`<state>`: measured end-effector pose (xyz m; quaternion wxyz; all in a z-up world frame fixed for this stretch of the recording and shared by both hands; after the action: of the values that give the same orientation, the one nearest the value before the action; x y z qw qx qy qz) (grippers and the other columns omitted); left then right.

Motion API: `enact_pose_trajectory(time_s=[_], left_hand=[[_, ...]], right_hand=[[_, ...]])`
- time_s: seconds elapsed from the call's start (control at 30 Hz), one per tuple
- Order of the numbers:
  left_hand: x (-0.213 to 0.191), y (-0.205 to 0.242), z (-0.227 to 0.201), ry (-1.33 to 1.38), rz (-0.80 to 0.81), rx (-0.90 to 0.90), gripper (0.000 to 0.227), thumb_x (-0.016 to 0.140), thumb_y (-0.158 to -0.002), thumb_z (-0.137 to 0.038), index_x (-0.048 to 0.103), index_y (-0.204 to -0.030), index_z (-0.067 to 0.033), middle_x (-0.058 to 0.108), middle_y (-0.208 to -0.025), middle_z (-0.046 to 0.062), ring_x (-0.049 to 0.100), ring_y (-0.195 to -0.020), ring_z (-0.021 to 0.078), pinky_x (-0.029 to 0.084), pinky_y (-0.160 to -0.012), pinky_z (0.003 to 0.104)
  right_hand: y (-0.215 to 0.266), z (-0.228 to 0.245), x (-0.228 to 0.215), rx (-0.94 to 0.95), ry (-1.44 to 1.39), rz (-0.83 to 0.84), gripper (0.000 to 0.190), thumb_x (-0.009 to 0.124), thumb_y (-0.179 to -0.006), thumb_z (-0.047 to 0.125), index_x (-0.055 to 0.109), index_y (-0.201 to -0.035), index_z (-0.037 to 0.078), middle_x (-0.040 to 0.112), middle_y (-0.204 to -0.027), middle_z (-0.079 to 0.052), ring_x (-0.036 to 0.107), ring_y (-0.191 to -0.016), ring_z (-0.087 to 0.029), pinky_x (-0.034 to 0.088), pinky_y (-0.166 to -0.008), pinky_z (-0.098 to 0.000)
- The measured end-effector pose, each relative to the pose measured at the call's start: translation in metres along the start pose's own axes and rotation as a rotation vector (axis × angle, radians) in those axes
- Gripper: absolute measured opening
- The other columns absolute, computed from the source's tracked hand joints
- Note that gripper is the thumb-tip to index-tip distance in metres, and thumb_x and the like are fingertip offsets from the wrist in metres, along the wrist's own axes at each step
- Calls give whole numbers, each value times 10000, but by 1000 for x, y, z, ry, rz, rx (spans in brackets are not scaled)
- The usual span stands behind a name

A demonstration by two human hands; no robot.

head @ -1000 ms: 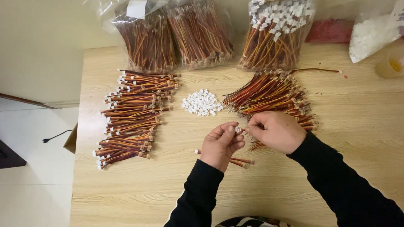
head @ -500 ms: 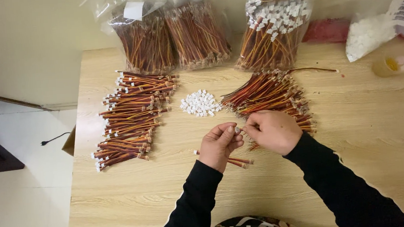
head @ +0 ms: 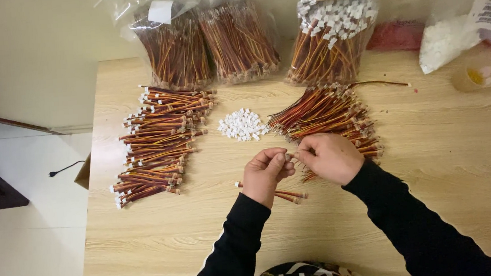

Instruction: Assembling small white connectors onto the ends of thin wire bundles at a workbench.

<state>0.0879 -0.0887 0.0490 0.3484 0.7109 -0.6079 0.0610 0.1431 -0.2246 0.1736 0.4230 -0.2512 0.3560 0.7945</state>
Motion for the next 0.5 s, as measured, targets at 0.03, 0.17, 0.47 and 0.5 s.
enact_pose_trajectory(time_s=[0.03, 0.17, 0.47, 0.5], left_hand=[[0, 2, -2, -1, -1, -1, 153, 607, -935, -69, 643, -1063, 8, 697, -880, 139, 718, -754, 207, 641, -701, 316], [1, 3, -7, -1, -3, 6, 161, 621, -927, -67, 650, -1063, 14, 705, -884, 154, 725, -756, 218, 645, -697, 321], [2, 2, -2, -51, 36, -20, 236, 641, -918, -80, 646, -1137, 7, 708, -924, 154, 723, -779, 213, 640, -723, 328], [2, 2, -1, -49, 41, -36, 237, 645, -917, -82, 650, -1132, 14, 713, -927, 170, 727, -785, 231, 639, -721, 344]], right_hand=[[0, 0, 2, 0, -2, 1, 202, 604, -843, 283, 705, -813, 110, 698, -815, -142, 676, -901, -340, 518, -779, -411], [0, -3, 4, 32, -70, -4, 177, 617, -846, 258, 709, -827, 108, 708, -818, -126, 686, -885, -312, 519, -777, -391], [0, -3, 4, 4, 18, 31, 187, 610, -864, 272, 722, -900, 125, 728, -862, -133, 680, -929, -332, 523, -796, -419], [2, -1, 3, -7, 31, 24, 174, 613, -860, 263, 718, -893, 129, 728, -854, -125, 682, -924, -325, 525, -797, -414]])
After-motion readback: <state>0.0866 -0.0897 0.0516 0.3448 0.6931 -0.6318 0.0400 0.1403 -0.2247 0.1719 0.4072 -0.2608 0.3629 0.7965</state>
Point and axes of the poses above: each hand's wrist, its own y-axis away from the middle knuckle, its own x-axis out of the palm, z = x × y, the point moved 6 cm from there along -y, towards the middle knuckle
